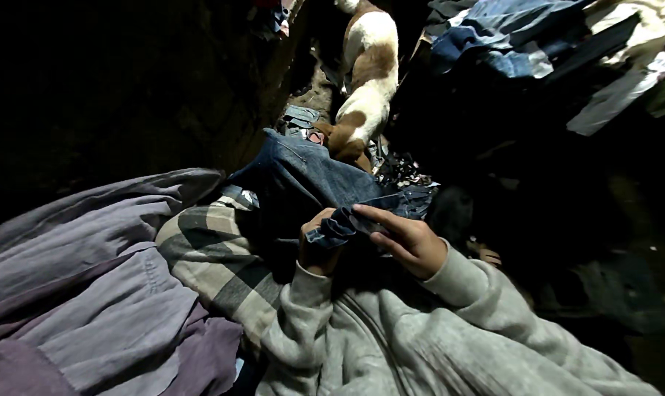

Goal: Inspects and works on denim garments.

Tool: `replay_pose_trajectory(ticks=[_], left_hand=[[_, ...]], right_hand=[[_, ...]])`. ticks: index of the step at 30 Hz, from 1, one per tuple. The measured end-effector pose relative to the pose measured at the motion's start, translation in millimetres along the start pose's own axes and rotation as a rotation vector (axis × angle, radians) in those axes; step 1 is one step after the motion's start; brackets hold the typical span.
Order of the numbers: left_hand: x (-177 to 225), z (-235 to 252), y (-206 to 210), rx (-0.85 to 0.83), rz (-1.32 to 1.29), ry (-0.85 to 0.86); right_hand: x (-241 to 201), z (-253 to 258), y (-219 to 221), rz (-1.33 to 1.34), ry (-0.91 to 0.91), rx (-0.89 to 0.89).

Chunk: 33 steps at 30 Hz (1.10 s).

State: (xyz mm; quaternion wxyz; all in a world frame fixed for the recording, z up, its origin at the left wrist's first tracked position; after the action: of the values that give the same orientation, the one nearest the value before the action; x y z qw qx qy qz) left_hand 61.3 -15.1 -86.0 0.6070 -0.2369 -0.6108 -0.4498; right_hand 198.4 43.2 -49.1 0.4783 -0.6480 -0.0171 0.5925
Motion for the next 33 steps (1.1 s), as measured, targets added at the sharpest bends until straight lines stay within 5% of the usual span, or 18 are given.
replay_pose_trajectory(ticks=[16,22,33], left_hand=[[5.0,-1.5,-2.1,0.047,0.044,0.034],[7.0,-4.5,-2.5,0.045,0.148,0.184],[6.1,-6.9,-4.3,0.175,0.190,0.119]], right_hand=[[-3.7,-1.1,-1.5,-0.194,-0.002,0.030],[-0.4,-1.7,4.2,-0.182,0.012,0.034],[5.4,11.5,10.7,-0.088,0.015,0.072]])
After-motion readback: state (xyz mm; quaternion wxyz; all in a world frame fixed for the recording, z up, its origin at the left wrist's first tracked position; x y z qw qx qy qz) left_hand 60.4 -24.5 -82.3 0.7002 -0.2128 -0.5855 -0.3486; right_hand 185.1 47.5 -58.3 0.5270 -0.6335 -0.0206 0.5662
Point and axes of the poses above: each hand's wrist, its own z-axis towards the middle knuckle, its own y-axis out of the palm, x = y × z, the point moved 10 cm from there along z, towards the middle knuckle
